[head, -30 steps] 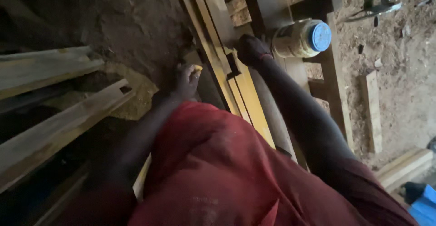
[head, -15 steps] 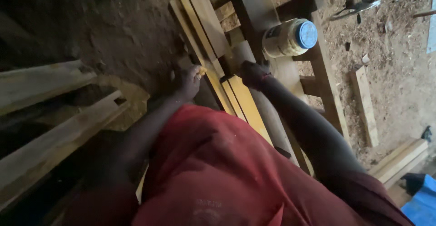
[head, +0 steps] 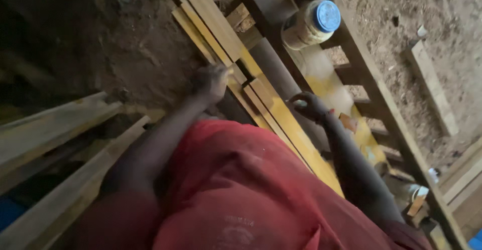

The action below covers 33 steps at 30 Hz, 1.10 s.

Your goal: The person sands wooden beams using a piece of sandpaper and applies a yellow substance to the surface by hand.

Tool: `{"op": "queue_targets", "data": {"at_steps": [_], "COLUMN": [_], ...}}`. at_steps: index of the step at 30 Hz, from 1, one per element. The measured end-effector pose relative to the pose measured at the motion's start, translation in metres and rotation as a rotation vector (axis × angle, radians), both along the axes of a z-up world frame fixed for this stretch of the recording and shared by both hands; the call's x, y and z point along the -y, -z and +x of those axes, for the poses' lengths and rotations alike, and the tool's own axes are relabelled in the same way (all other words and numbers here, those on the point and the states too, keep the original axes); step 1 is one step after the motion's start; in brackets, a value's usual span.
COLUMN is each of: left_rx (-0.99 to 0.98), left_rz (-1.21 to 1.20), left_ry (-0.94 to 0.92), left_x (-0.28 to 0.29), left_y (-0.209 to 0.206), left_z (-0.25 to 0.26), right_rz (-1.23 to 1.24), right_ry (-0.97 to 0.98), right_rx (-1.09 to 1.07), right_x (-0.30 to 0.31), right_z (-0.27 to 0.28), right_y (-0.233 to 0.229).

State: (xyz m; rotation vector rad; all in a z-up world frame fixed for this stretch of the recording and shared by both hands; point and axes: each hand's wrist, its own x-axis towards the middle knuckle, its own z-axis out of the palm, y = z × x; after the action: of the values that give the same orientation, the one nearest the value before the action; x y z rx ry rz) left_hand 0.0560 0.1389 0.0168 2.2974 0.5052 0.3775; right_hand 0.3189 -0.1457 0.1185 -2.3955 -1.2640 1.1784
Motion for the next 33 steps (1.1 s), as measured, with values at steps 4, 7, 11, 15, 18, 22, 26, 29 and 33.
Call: {"op": "queue_targets", "data": {"at_steps": [4, 7, 11, 15, 18, 22, 26, 29, 33], "left_rx": [-0.051, -0.035, -0.269, -0.308, -0.283, -0.220, -0.058, -0.032, 0.081], "left_rz": [0.281, 0.452, 0.416, 0.486, 0.480, 0.506, 0.495, 0.330, 0.178], "left_ry": [0.071, 0.139, 0.170, 0.164, 0.289, 0.395, 0.404, 0.344, 0.291], "left_x": [-0.044, -0.059, -0.054, -0.043, -0.041, -0.033, -0.008, 0.024, 0.054], "left_y": [-0.017, -0.024, -0.021, -0.014, -0.014, -0.009, -0.006, -0.007, -0.003], "left_z": [0.045, 0.067, 0.082, 0.087, 0.091, 0.083, 0.084, 0.070, 0.044], "right_rz": [0.139, 0.272, 0.382, 0.409, 0.575, 0.812, 0.939, 0.966, 0.971], "right_ry": [0.434, 0.534, 0.876, 1.352, 1.570, 1.837, 1.821, 1.832, 1.902], "right_rx": [-0.209, -0.031, -0.131, -0.342, -0.489, -0.663, -0.653, -0.581, -0.555], "right_x": [0.053, 0.085, 0.123, 0.165, 0.186, 0.214, 0.221, 0.235, 0.245], "right_z": [-0.044, -0.077, -0.108, -0.131, -0.135, -0.148, -0.161, -0.166, -0.178], "right_y": [0.020, 0.029, 0.036, 0.055, 0.070, 0.066, 0.045, 0.030, 0.037]}}
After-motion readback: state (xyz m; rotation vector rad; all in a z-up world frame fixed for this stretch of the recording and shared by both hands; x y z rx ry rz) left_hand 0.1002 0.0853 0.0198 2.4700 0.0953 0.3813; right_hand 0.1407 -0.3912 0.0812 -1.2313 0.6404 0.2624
